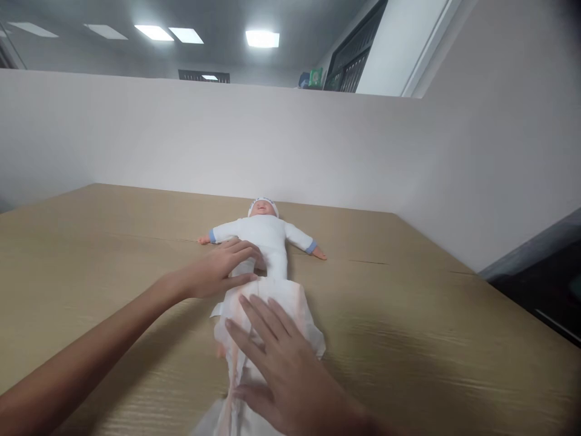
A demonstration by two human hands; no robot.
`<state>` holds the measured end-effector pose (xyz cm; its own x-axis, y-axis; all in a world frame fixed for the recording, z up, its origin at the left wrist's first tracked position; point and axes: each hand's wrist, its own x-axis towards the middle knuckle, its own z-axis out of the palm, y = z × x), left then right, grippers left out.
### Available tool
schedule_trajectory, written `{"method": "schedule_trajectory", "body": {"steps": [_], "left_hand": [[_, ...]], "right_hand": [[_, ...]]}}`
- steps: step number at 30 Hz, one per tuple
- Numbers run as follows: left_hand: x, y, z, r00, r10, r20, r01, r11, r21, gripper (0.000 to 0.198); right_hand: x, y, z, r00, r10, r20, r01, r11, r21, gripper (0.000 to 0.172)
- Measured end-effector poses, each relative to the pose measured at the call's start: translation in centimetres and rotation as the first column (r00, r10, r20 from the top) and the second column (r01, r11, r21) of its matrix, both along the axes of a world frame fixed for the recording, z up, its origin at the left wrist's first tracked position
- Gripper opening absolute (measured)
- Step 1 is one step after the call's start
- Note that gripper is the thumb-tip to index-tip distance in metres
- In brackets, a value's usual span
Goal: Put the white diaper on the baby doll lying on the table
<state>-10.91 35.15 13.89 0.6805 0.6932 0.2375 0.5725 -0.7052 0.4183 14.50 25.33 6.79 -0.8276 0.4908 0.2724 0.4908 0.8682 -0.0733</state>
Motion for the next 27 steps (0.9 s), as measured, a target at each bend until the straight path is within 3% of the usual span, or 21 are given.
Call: {"method": "schedule_trajectory", "body": {"steps": [3,5,7,10,14,19,23,27], "left_hand": [[-0.6,0.1,-0.1,1.0,0.01,-0.021,-0.01,1.0,-0.006,0.038],[-1.0,0.0,-0.3,0.999,0.003,-0.041,-0.004,1.0,-0.01,0.039],[-1.3,0.0,-0.6,0.998,-0.023,-0.063,0.023,1.0,-0.002,0.038],[-1.2,-0.2,-1.1,0.988,-0.101,-0.121,0.103,0.995,0.011,0.048],[-0.2,-0.8,-1.3,0.924,-0.265,-0.276,0.284,0.958,0.032,0.078],[1.7,-1.7,-0.8,0.797,-0.403,-0.45,0.475,0.878,0.055,0.079],[2.9,-2.0,-1.0,0.721,-0.486,-0.494,0.566,0.824,0.016,0.073],[3.8,-1.6,-2.1,0.634,-0.577,-0.515,0.681,0.732,0.018,0.056]], "right_hand": [[0.6,-0.1,-1.5,1.0,-0.014,0.0,0.014,0.996,-0.084,0.097],[0.7,-0.9,-2.9,1.0,0.016,-0.004,-0.016,0.999,-0.037,0.101],[0.5,-2.1,-4.5,0.999,0.047,-0.021,-0.045,0.994,0.099,0.09],[-0.3,-4.5,-6.9,0.991,0.083,-0.101,-0.045,0.942,0.331,0.06],[-1.2,-6.8,-8.9,0.962,0.043,-0.27,0.094,0.877,0.471,0.049],[-1.3,-7.2,-9.0,0.936,0.0,-0.353,0.184,0.853,0.488,0.043],[-0.7,-7.2,-8.0,0.974,0.015,-0.226,0.106,0.854,0.51,0.041],[0.0,-7.2,-7.3,0.993,0.031,-0.115,0.033,0.856,0.516,0.044]]}}
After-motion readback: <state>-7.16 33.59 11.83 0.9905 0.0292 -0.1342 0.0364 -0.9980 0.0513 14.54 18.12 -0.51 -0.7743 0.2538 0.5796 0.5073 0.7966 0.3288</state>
